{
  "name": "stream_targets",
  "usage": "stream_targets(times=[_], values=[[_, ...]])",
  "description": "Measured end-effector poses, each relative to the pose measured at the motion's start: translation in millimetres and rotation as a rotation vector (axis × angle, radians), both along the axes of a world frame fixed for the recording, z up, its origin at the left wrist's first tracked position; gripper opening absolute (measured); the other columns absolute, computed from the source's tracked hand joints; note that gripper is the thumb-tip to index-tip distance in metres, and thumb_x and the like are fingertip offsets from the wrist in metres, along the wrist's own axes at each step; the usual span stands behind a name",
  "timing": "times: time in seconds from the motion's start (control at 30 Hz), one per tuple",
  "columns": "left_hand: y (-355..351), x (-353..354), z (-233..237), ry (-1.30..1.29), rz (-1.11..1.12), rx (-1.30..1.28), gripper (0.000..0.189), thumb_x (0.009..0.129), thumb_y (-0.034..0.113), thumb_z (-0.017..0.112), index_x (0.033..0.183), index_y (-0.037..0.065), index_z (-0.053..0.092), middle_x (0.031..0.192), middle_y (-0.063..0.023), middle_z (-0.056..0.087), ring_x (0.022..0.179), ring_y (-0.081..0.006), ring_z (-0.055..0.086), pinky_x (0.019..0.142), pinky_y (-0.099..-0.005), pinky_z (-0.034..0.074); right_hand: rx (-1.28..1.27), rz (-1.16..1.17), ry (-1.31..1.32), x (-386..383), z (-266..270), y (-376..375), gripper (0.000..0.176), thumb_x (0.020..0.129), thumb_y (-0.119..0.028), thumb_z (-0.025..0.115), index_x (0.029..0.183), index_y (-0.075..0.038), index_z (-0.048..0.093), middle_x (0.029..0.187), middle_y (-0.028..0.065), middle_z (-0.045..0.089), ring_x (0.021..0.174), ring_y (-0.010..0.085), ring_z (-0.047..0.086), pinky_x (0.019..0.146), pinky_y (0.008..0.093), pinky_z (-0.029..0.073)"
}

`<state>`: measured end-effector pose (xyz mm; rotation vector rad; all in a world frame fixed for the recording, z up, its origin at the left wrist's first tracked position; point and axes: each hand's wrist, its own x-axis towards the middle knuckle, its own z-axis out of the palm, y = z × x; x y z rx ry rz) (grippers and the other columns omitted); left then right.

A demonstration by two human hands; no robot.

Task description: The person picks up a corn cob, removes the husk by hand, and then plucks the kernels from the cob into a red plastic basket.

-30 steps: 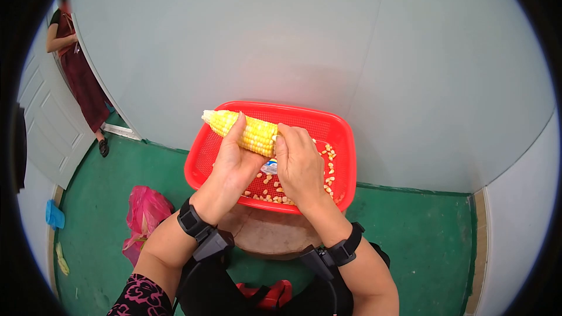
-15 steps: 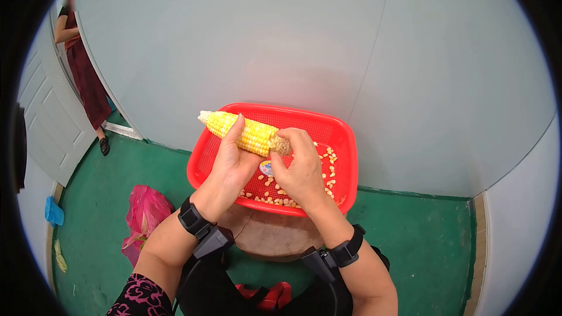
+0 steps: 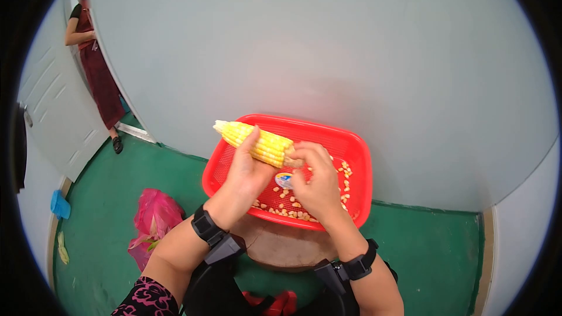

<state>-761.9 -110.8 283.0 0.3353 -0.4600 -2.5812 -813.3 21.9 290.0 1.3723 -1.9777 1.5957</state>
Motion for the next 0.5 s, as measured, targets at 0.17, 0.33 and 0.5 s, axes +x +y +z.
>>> stream_targets(times=[0.17, 0.33, 0.5], values=[[14, -9, -8, -0.028, 0.119, -0.002, 0.03, 0.083, 0.012, 0.06, 0.109, 0.004, 0.046, 0.103, -0.0083, 0.053, 0.097, -0.0215, 0.053, 0.088, -0.0373, 0.044, -0.088, -0.11, -0.399, -16, -10, -5, 0.017, 0.084, -0.008, 0.055, 0.099, 0.001, 0.054, 0.09, 0.0064, 0.056, 0.085, 0.0158, 0.054, 0.078, 0.028, 0.044], [23, -7, -11, 0.073, 0.125, -0.075, 0.035, 0.077, 0.006, 0.065, 0.104, 0.009, 0.043, 0.092, -0.0014, 0.052, 0.086, -0.0131, 0.054, 0.075, -0.0305, 0.046, 0.023, 0.021, -0.725, -13, -21, -8, 0.025, 0.092, -0.023, 0.046, 0.09, 0.0, 0.054, 0.079, 0.0037, 0.053, 0.071, 0.0081, 0.049, 0.062, 0.0222, 0.041], [25, -5, -4, 0.067, 0.124, -0.142, 0.034, 0.082, 0.015, 0.062, 0.108, 0.01, 0.041, 0.099, -0.0031, 0.051, 0.094, -0.0153, 0.053, 0.08, -0.0335, 0.045, -0.035, 0.025, -0.642, -6, -18, -12, 0.03, 0.094, -0.028, 0.041, 0.095, 0.0, 0.052, 0.085, 0.0053, 0.055, 0.074, 0.0096, 0.052, 0.064, 0.0229, 0.044]])
